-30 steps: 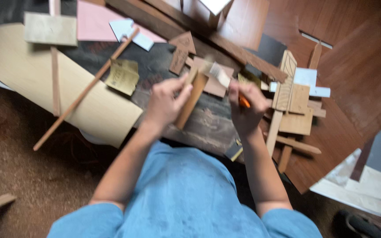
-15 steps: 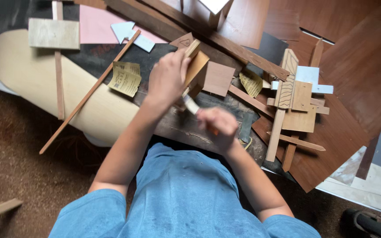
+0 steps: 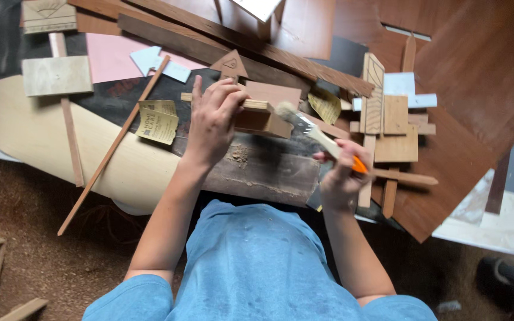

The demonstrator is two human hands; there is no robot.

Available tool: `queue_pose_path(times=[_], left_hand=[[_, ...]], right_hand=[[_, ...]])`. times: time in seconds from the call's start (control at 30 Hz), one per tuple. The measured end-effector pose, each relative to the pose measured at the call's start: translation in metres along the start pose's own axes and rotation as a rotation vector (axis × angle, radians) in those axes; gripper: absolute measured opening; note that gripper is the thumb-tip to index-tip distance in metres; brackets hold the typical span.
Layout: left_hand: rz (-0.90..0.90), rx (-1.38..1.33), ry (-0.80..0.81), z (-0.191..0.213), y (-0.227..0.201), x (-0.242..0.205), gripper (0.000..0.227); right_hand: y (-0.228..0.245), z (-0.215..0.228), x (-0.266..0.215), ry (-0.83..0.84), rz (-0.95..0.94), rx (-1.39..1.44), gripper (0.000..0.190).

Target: The person scrapes wood shavings from the interior of a rectangular wooden frame using a small tool, then uses a brush to sweep away the debris. The person rotates the frame to clean all sides and corners thoroughly.

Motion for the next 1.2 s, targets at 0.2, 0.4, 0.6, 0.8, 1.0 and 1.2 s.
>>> queue_pose_path(times=[0.2, 0.4, 0.6, 0.8, 1.0, 1.2], left_hand=[[0.019, -0.029, -0.048, -0.035, 0.012, 0.002, 0.019], [-0.041, 0.092, -0.041, -0.046, 0.01, 0.01, 0.047], [-0.001, 0.201, -0.094, -0.044, -0.005, 0.012, 0.078], [0.216, 0.093, -0.048, -0.058, 0.016, 0.015, 0.092], [0.157, -0.009, -0.158, -0.058, 0.037, 0.018, 0.084], [-0.004, 0.057, -0.229, -0.067, 0.003, 0.02, 0.029]], right_hand=[[-0.118, 0.03, -0.029, -0.102, -0.304, -0.105, 0.028], [-0.129, 0.032, -0.032, -0.101, -0.347, -0.316, 0.027], [-0.048, -0.001, -0.023, -0.052, -0.018, -0.02, 0.025], [-0.108, 0.01, -0.031, -0.104, -0.179, -0.123, 0.022], [-0.18, 0.036, -0.043, -0.176, -0.493, -0.217, 0.025], [-0.099, 0.02, -0.02, -0.048, -0.277, -0.003, 0.027]])
Point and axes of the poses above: each hand's wrist, its own x-axis towards the middle knuckle, its own z-axis out of the back of the hand, y = z × x, the point moved 3 cm from there along x, towards the middle knuckle, and after that the axes turned 7 degrees about y, right-handed, at the moved point
